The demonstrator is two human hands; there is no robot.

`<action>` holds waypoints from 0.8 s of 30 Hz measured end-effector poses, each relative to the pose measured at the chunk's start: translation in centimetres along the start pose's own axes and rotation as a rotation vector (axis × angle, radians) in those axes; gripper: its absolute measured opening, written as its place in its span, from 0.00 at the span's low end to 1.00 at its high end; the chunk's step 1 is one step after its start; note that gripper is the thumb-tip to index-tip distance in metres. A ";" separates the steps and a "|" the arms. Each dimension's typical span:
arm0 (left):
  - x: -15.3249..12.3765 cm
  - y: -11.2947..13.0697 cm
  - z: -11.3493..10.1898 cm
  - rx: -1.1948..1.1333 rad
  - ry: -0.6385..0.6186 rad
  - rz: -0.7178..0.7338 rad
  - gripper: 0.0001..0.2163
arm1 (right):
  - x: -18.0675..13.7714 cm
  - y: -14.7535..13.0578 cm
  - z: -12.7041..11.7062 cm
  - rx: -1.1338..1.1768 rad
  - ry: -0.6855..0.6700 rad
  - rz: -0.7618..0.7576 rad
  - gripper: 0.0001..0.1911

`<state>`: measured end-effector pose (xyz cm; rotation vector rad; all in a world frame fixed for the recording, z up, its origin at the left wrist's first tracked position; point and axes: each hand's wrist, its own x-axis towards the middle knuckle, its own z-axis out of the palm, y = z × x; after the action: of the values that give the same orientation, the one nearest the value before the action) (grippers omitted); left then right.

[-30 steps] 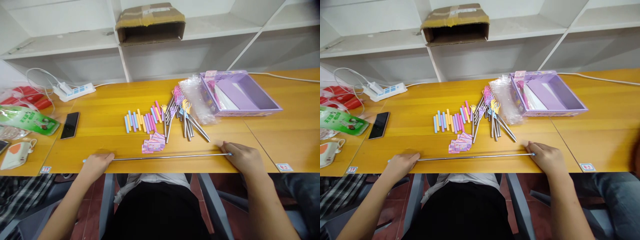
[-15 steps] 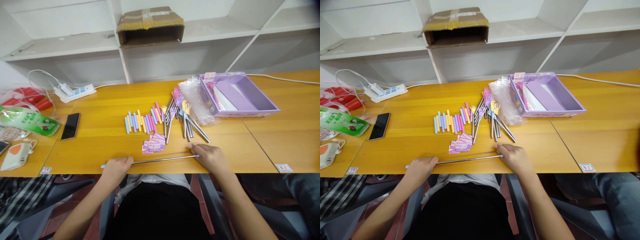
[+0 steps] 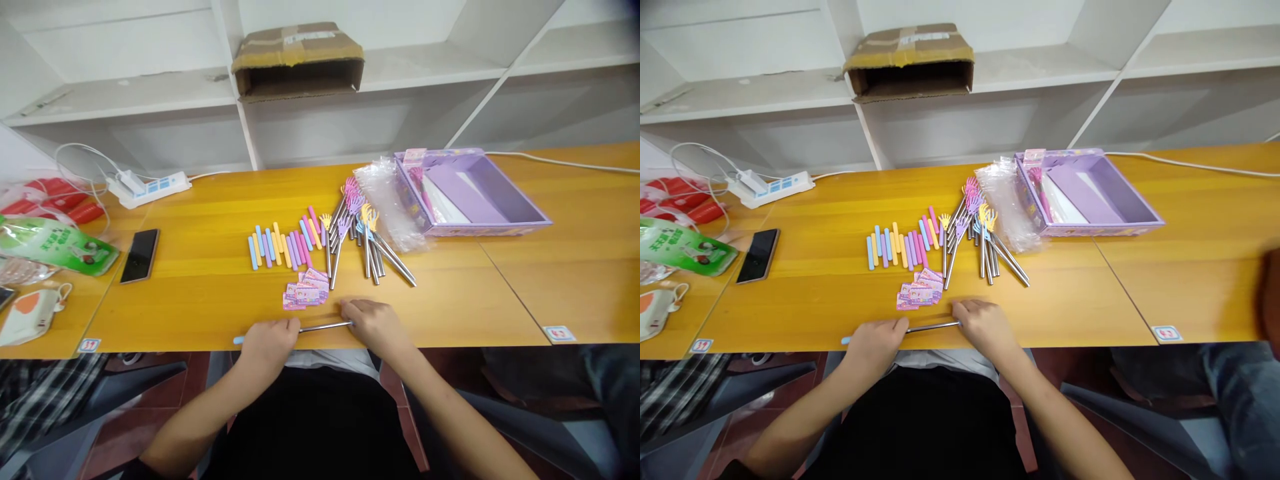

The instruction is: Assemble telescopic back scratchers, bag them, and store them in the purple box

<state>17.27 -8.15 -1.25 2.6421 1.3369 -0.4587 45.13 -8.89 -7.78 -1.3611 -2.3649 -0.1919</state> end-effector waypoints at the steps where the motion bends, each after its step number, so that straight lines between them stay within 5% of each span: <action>1: 0.3 0.7 0.1 -0.009 0.007 -0.008 0.12 | 0.3 -0.8 0.1 -0.006 0.000 0.001 0.11; 7: 1.6 3.1 1.1 -0.044 0.074 0.002 0.11 | 1.6 -5.1 1.1 0.045 0.057 -0.064 0.13; 11: 2.0 2.4 0.5 -0.078 0.237 0.077 0.10 | 3.9 -4.4 0.1 0.036 0.106 -0.104 0.11; 16: 2.9 -1.1 -3.4 -0.176 0.510 0.076 0.13 | 9.4 1.4 -3.5 -0.019 0.163 -0.138 0.11; 20: 5.9 -5.4 -6.1 -0.365 0.333 0.019 0.12 | 13.5 7.9 -5.1 0.188 0.209 -0.023 0.04; 24: 9.8 -9.0 -5.4 -0.672 0.428 -0.048 0.11 | 13.9 14.4 -3.9 0.091 0.277 0.436 0.20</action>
<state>16.62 6.04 0.69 2.1907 1.3437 0.5060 52.28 8.43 0.30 -1.6461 -1.7846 -0.1335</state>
